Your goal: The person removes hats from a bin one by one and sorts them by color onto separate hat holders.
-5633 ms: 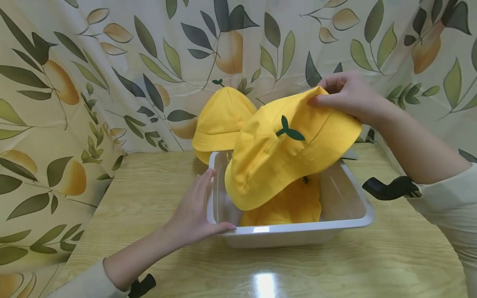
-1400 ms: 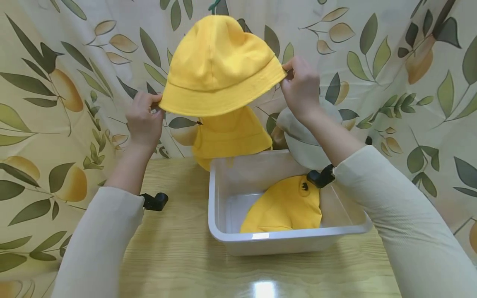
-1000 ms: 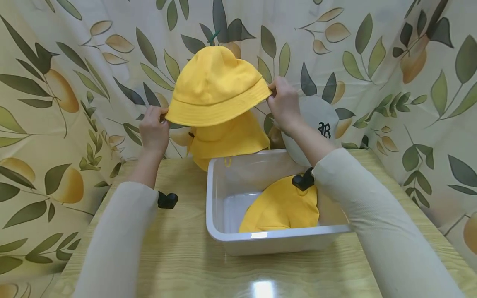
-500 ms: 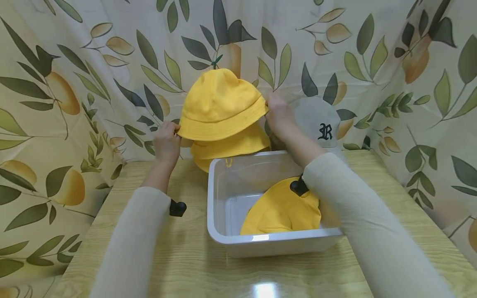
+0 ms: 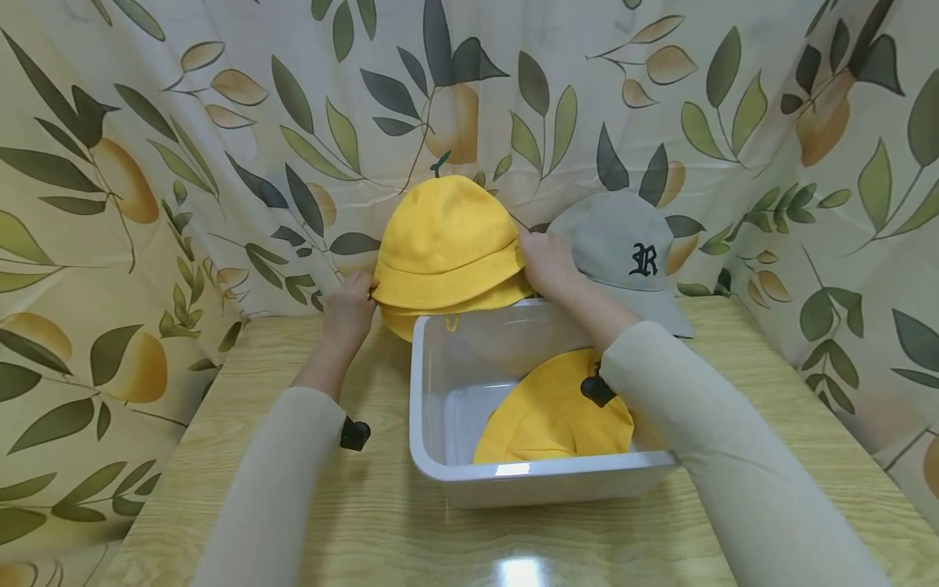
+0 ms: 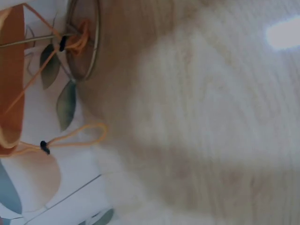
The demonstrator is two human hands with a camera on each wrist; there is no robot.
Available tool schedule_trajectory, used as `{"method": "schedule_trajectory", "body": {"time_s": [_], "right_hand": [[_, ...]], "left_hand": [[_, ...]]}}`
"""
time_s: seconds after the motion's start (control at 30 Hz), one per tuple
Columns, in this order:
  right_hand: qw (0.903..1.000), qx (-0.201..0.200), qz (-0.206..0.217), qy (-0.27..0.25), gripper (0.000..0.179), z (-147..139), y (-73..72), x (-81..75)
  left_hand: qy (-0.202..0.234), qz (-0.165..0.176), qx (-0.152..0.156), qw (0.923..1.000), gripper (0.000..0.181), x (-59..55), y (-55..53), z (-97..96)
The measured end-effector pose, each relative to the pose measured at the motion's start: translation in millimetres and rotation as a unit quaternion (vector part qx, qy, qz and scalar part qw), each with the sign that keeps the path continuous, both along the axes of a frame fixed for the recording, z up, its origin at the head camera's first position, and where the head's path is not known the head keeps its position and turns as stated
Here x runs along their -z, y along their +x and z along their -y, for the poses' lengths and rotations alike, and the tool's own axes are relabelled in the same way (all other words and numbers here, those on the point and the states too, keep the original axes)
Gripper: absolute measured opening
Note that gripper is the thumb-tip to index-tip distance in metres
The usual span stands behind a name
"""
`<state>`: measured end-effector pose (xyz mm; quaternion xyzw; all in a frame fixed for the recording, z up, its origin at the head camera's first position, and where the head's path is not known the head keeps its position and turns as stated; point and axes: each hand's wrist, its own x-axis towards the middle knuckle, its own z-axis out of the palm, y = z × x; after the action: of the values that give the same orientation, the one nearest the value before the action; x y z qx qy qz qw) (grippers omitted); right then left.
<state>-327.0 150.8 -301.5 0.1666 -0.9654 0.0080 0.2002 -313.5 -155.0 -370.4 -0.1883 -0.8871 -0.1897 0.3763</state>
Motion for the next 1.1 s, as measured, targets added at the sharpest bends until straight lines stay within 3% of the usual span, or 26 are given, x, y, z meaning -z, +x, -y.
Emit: {"method": "schedule_trajectory", "body": {"time_s": [0.2, 0.43, 0.6, 0.77, 0.9, 1.1], "right_hand": [[0.9963, -0.007, 0.085, -0.010, 0.012, 0, 4.4, 9.7], [0.9944, 0.003, 0.100, -0.036, 0.016, -2, 2.2, 12.6], [0.9932, 0.001, 0.115, -0.020, 0.014, -4, 3.2, 9.3], [0.9902, -0.010, 0.139, -0.006, 0.011, -5, 10.8, -0.5], [0.9903, -0.035, 0.134, 0.010, 0.014, -4, 18.5, -14.7], [0.9890, -0.072, 0.120, 0.050, 0.027, 1, 33.2, -35.9]], "left_hand": [[0.010, 0.016, -0.004, 0.9998, 0.017, 14.8, 3.3, -3.4], [0.033, 0.015, 0.001, 0.9994, 0.016, 19.0, 5.0, -6.6], [0.023, 0.038, -0.008, 0.9990, 0.013, 16.0, 11.2, -5.9], [-0.026, 0.059, -0.026, 0.9976, 0.017, 3.8, 25.5, -3.7], [-0.067, 0.023, -0.005, 0.9975, 0.023, -9.3, 36.5, -2.2], [-0.091, -0.041, 0.068, 0.9927, 0.033, -21.9, 52.3, -0.9]]}}
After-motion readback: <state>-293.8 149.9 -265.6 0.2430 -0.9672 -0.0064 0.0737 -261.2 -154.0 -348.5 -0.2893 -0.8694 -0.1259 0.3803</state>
